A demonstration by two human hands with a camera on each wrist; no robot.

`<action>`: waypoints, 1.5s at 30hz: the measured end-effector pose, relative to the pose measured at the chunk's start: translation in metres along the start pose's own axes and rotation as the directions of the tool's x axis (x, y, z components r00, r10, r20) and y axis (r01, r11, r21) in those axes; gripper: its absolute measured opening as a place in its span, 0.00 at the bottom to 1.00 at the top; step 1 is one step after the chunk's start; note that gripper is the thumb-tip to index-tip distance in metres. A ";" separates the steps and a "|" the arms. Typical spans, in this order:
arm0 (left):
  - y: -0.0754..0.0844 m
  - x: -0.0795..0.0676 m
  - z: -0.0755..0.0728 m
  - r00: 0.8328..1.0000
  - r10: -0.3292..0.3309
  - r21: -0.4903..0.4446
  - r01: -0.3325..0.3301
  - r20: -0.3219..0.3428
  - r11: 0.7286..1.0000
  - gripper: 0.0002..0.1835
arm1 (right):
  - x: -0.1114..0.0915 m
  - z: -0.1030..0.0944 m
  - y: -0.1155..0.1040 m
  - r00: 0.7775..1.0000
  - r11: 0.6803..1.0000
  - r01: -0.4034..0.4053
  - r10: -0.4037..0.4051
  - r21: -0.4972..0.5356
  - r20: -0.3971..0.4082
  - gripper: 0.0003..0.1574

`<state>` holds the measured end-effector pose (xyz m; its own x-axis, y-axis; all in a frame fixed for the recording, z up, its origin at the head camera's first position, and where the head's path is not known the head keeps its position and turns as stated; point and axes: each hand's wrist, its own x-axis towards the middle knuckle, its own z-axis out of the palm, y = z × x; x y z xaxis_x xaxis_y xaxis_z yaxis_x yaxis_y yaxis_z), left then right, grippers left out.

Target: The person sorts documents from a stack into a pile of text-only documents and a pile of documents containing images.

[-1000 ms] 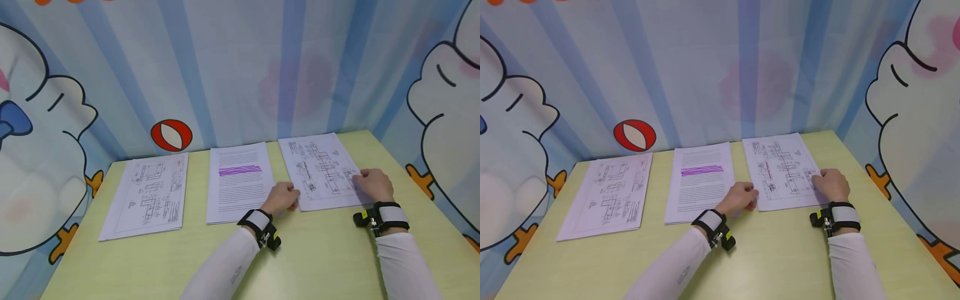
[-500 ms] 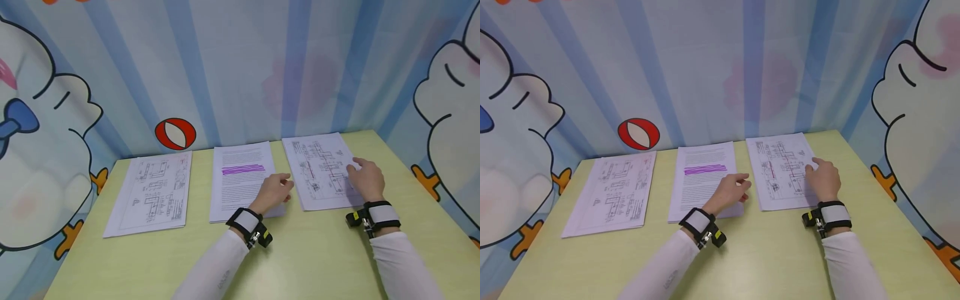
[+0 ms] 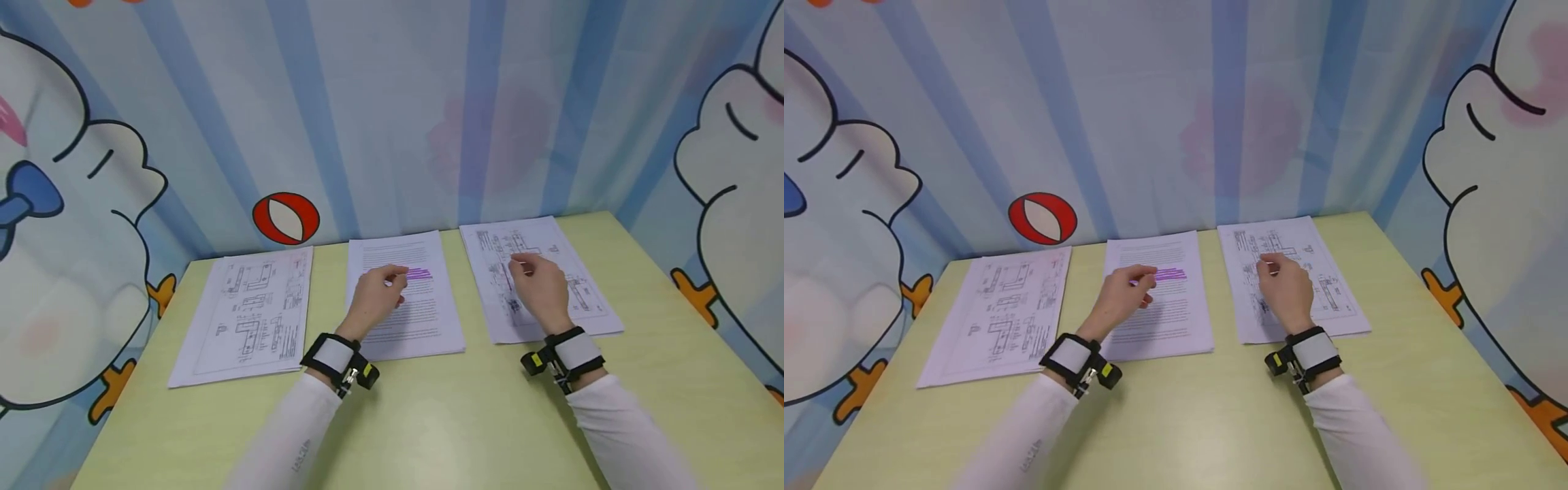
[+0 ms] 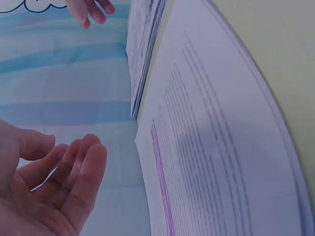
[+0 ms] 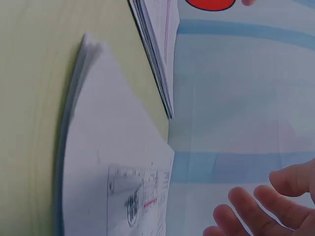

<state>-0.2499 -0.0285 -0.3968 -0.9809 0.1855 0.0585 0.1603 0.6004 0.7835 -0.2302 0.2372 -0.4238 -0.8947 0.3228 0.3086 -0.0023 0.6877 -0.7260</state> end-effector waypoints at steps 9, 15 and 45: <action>-0.036 -0.006 -0.053 0.992 -0.006 0.040 0.011 -0.128 0.999 0.16 | -0.011 0.026 -0.034 0.999 0.998 0.020 -0.022 0.058 0.037 0.24; -0.068 -0.016 -0.090 0.973 0.002 0.155 0.035 -0.231 0.987 0.17 | -0.018 0.048 -0.056 0.993 0.994 0.058 -0.067 0.093 0.102 0.27; -0.176 -0.053 -0.184 0.914 -0.322 0.378 0.396 -0.246 0.837 0.30 | -0.068 0.154 -0.150 0.801 0.905 -0.024 -0.237 0.425 0.550 0.42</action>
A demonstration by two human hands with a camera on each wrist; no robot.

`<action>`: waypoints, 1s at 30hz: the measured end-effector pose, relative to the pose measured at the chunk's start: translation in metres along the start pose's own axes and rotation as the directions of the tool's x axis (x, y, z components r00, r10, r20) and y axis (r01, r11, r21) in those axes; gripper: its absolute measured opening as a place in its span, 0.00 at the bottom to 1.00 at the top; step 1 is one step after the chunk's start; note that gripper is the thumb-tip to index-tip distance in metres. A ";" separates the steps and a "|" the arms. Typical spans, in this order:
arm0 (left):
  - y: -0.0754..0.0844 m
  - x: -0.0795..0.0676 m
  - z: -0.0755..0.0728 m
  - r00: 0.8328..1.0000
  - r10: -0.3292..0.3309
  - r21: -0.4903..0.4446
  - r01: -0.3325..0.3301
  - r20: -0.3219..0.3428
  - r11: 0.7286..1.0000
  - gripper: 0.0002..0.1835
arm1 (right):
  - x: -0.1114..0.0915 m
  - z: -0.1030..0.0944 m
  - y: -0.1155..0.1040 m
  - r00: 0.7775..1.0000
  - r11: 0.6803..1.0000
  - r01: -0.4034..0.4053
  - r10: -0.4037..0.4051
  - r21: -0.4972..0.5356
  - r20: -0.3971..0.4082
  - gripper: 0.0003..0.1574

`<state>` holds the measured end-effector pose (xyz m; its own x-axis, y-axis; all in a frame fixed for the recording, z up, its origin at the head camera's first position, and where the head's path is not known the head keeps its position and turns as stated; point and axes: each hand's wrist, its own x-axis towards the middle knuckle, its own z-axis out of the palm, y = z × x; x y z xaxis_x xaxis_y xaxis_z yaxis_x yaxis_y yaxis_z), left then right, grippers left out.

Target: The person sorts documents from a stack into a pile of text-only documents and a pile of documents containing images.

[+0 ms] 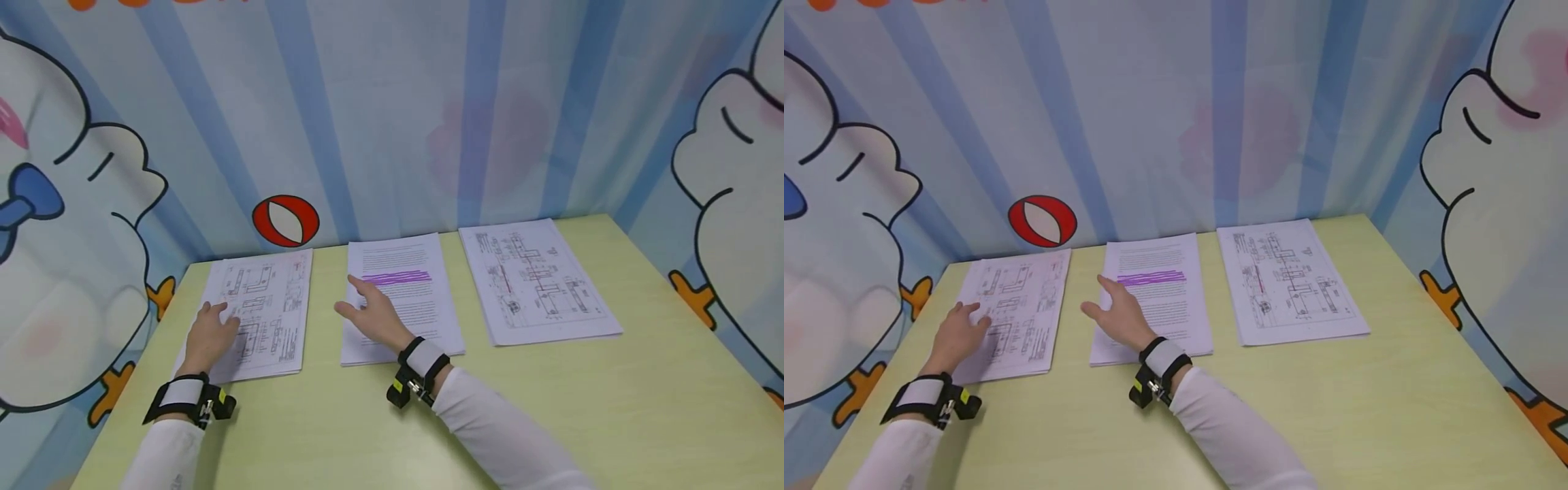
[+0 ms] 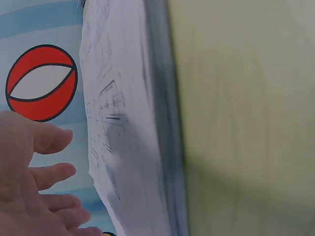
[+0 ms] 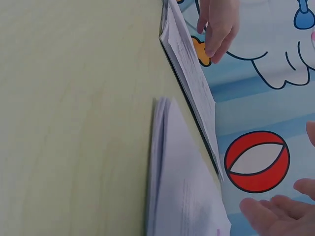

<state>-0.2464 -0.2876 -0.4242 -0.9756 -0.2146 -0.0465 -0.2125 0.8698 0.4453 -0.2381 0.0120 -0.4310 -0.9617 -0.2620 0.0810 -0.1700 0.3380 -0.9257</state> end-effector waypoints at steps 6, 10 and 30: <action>-0.012 0.002 0.002 0.999 -0.013 0.020 0.012 0.040 1.000 0.32 | 0.000 0.018 0.003 0.997 0.994 -0.050 0.043 0.095 0.071 0.38; -0.018 0.004 0.005 0.997 -0.032 0.032 0.030 0.066 0.999 0.32 | -0.001 0.029 0.003 0.992 0.986 -0.076 0.060 0.147 0.111 0.37; -0.017 -0.001 0.015 0.990 -0.045 0.023 0.042 0.136 0.999 0.33 | 0.010 0.076 -0.001 0.935 0.748 -0.338 0.199 0.571 0.293 0.42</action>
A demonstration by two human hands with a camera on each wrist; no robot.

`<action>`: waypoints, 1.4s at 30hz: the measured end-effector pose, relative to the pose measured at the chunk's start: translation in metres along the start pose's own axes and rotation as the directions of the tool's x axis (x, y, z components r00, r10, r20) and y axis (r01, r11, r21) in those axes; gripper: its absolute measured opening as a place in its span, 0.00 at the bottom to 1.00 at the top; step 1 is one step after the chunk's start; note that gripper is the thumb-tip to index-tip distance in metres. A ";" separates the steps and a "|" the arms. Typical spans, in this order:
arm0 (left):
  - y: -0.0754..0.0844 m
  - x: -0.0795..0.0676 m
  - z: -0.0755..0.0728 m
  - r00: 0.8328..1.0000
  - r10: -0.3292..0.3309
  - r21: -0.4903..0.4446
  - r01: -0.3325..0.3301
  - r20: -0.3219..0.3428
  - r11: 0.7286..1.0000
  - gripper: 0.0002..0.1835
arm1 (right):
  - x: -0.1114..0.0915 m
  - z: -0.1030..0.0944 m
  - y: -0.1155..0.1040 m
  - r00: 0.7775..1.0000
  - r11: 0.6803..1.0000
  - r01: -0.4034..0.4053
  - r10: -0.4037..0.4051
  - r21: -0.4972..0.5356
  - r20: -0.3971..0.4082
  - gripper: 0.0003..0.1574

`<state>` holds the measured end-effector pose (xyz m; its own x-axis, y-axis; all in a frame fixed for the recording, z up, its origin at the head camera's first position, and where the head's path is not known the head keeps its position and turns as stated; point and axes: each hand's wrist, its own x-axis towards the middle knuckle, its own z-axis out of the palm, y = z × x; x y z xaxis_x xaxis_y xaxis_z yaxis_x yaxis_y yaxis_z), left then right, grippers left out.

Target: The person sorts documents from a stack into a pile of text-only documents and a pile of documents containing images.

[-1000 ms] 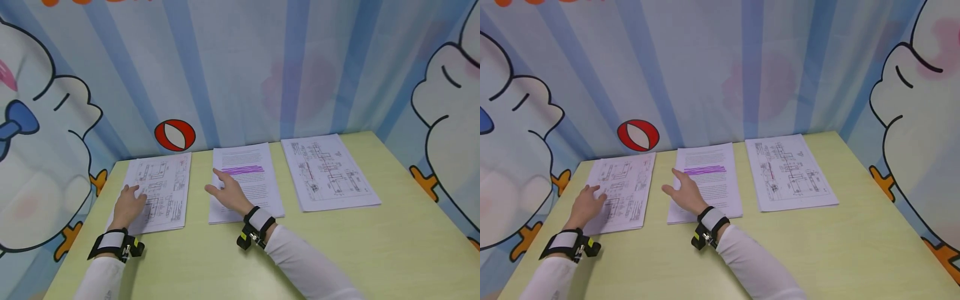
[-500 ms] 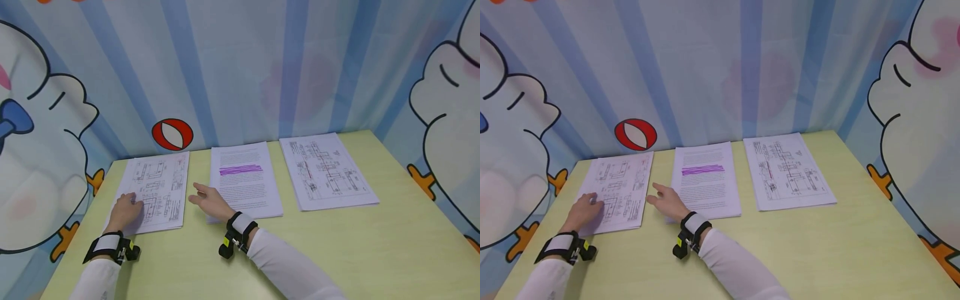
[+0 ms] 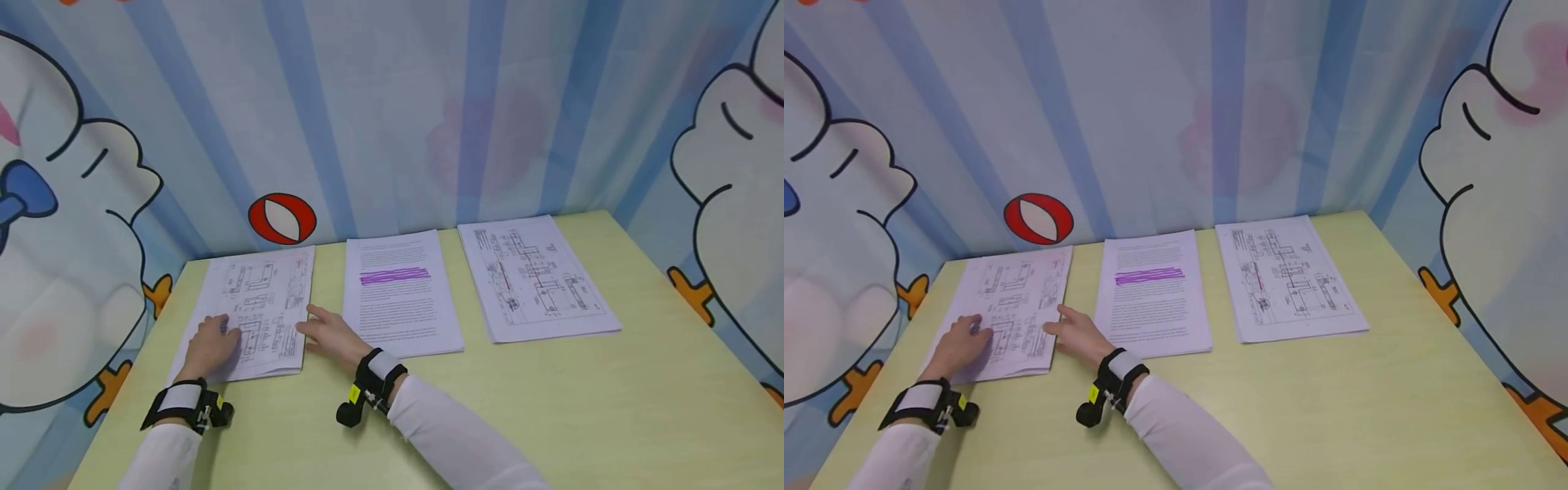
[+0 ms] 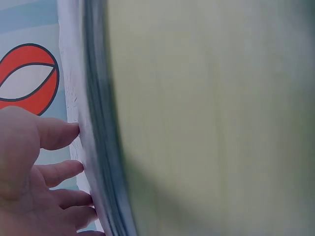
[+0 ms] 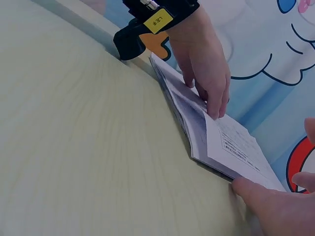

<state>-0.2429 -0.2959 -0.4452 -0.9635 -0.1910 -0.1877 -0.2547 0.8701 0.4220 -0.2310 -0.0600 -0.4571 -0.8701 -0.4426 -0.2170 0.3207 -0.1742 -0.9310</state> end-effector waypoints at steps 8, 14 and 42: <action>0.005 -0.003 0.001 1.000 -0.013 -0.006 0.013 0.013 1.000 0.34 | 0.000 -0.001 0.000 0.999 0.993 -0.026 0.031 0.119 -0.045 0.46; 0.016 -0.007 0.001 0.999 0.028 -0.001 -0.028 0.027 1.000 0.34 | 0.004 -0.001 0.000 0.997 0.995 -0.013 0.021 0.095 -0.074 0.41; 0.020 -0.016 -0.002 0.997 -0.012 -0.034 0.015 0.074 0.999 0.35 | 0.004 0.011 -0.002 0.984 0.993 -0.078 0.090 0.084 -0.153 0.22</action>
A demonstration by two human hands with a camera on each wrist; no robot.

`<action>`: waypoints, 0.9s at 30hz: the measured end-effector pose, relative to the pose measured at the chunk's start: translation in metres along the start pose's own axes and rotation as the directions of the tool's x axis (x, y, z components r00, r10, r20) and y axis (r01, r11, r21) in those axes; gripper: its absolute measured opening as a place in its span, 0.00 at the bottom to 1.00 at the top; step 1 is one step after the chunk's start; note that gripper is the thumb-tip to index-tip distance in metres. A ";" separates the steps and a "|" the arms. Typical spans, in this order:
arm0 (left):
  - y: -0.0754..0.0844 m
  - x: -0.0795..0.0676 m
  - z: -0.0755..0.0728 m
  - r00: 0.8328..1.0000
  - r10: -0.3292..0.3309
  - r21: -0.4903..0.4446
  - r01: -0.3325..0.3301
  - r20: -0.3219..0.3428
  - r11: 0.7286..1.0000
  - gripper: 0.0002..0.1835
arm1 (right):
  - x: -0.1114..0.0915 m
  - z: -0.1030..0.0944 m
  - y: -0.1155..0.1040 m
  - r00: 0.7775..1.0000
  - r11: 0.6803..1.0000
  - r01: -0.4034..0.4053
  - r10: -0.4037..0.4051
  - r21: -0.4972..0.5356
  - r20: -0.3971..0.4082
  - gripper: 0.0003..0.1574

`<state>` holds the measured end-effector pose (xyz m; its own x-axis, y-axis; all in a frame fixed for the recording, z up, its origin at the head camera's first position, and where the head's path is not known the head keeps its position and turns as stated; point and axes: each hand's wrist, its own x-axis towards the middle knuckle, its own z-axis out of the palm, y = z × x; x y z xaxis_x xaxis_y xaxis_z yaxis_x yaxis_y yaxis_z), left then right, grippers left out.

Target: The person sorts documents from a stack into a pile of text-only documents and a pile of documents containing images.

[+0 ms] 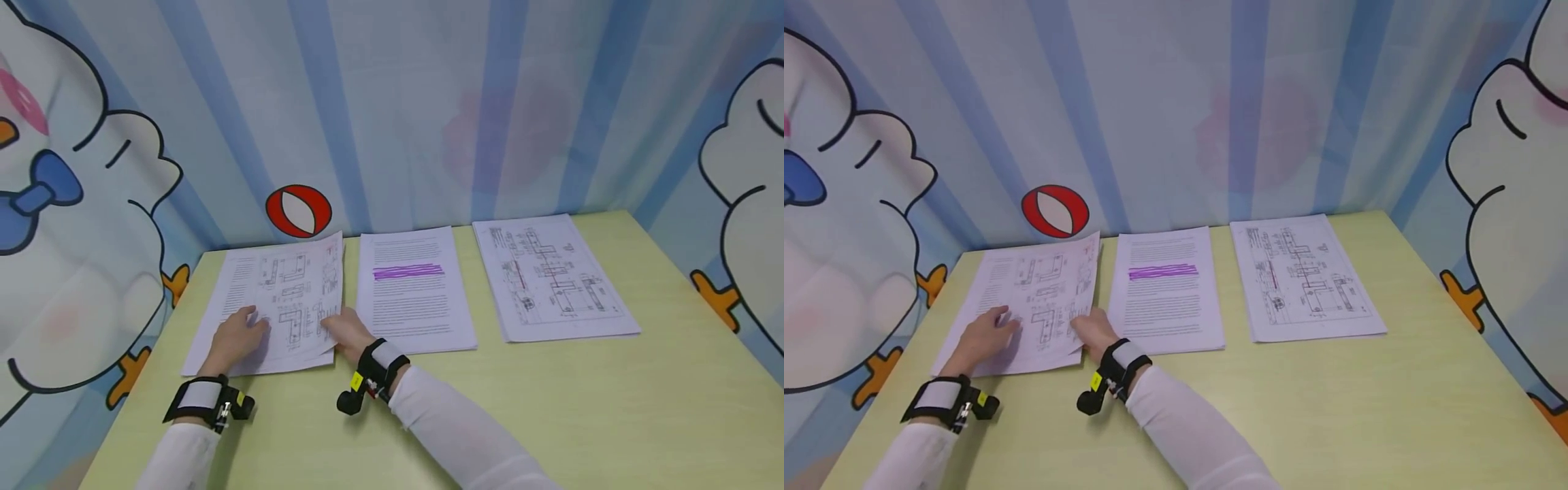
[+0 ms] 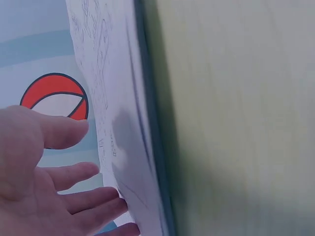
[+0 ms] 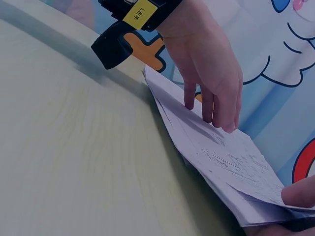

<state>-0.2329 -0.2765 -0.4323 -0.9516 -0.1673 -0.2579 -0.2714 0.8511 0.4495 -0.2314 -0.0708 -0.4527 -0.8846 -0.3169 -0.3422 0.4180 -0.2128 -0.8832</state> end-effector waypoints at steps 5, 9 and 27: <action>0.005 -0.002 0.002 1.000 0.013 -0.029 -0.014 -0.025 0.999 0.34 | -0.001 -0.005 0.002 0.999 0.998 0.026 -0.027 -0.049 -0.017 0.24; 0.010 -0.004 0.002 0.999 0.007 -0.058 -0.009 -0.034 0.998 0.35 | -0.003 -0.011 -0.001 0.997 0.995 0.072 -0.073 -0.072 -0.020 0.27; 0.042 -0.008 0.009 0.998 -0.038 -0.635 -0.005 -0.055 0.772 0.39 | -0.026 -0.070 -0.046 0.978 0.972 0.211 -0.209 -0.108 0.029 0.27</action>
<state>-0.2355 -0.2355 -0.4191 -0.9469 -0.2269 -0.2279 -0.2965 0.3416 0.8918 -0.2419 0.0117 -0.4251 -0.9461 -0.2917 -0.1409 0.1972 -0.1733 -0.9649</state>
